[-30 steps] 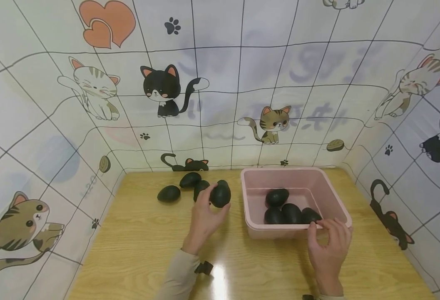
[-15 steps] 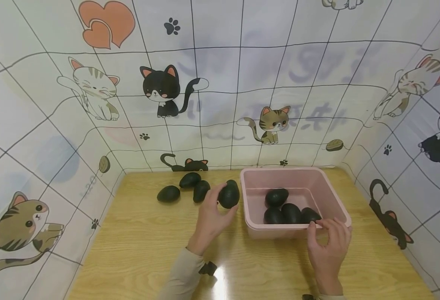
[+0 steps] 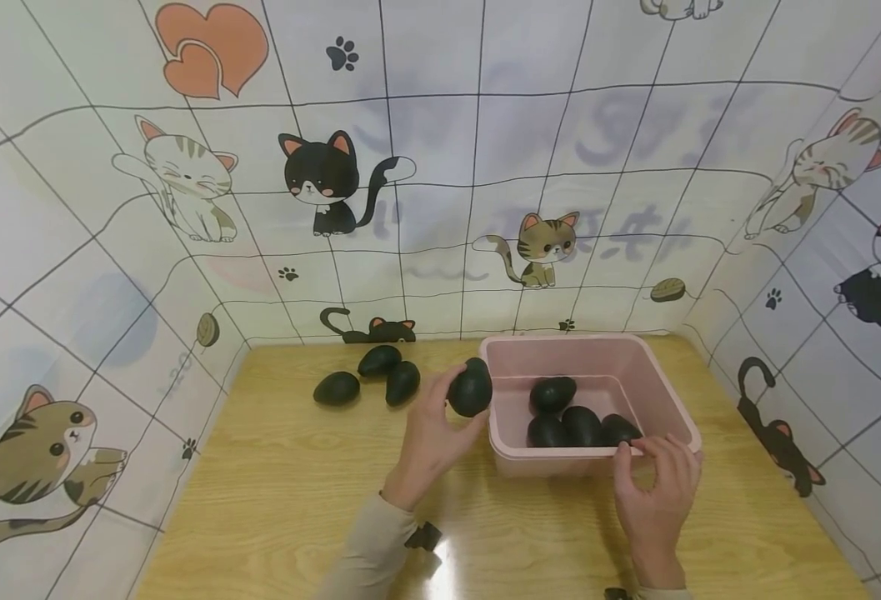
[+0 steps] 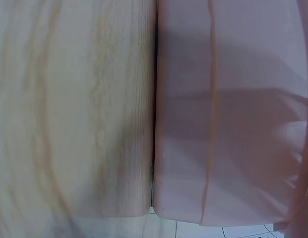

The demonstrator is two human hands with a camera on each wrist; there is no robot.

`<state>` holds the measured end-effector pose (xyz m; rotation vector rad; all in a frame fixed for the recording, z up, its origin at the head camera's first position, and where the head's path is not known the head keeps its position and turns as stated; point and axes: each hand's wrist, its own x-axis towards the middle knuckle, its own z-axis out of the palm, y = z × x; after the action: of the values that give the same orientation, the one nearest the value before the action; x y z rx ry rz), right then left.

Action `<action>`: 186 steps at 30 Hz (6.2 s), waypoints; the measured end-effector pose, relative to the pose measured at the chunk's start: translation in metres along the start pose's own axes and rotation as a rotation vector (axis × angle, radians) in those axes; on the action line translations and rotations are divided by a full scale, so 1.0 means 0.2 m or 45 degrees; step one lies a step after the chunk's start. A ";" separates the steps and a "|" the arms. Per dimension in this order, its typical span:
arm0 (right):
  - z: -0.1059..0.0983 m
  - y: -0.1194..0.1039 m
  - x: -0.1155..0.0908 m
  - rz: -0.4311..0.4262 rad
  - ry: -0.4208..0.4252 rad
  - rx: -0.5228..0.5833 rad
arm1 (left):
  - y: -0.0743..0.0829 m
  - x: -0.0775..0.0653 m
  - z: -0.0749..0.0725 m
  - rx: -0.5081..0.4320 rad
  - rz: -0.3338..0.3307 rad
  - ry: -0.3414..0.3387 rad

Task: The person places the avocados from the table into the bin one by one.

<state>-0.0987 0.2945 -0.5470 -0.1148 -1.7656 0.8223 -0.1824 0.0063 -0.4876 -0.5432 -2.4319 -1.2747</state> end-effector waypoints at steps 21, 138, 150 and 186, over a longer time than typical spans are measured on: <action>-0.01 0.02 -0.01 0.009 -0.021 -0.010 | 0.15 -0.03 0.08 0.045 0.024 -0.088; 0.00 0.01 0.00 -0.014 -0.014 -0.010 | -0.31 -0.02 0.04 0.015 -0.175 0.180; 0.01 -0.01 0.00 -0.013 -0.005 -0.009 | -0.43 -0.01 0.02 -0.062 -0.296 0.192; 0.00 0.00 0.00 0.003 -0.007 -0.006 | -0.64 0.03 0.03 0.152 -0.397 0.224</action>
<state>-0.0983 0.2940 -0.5465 -0.1179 -1.7729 0.8205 -0.2499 -0.0546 -0.5768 -0.0163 -2.4871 -1.2215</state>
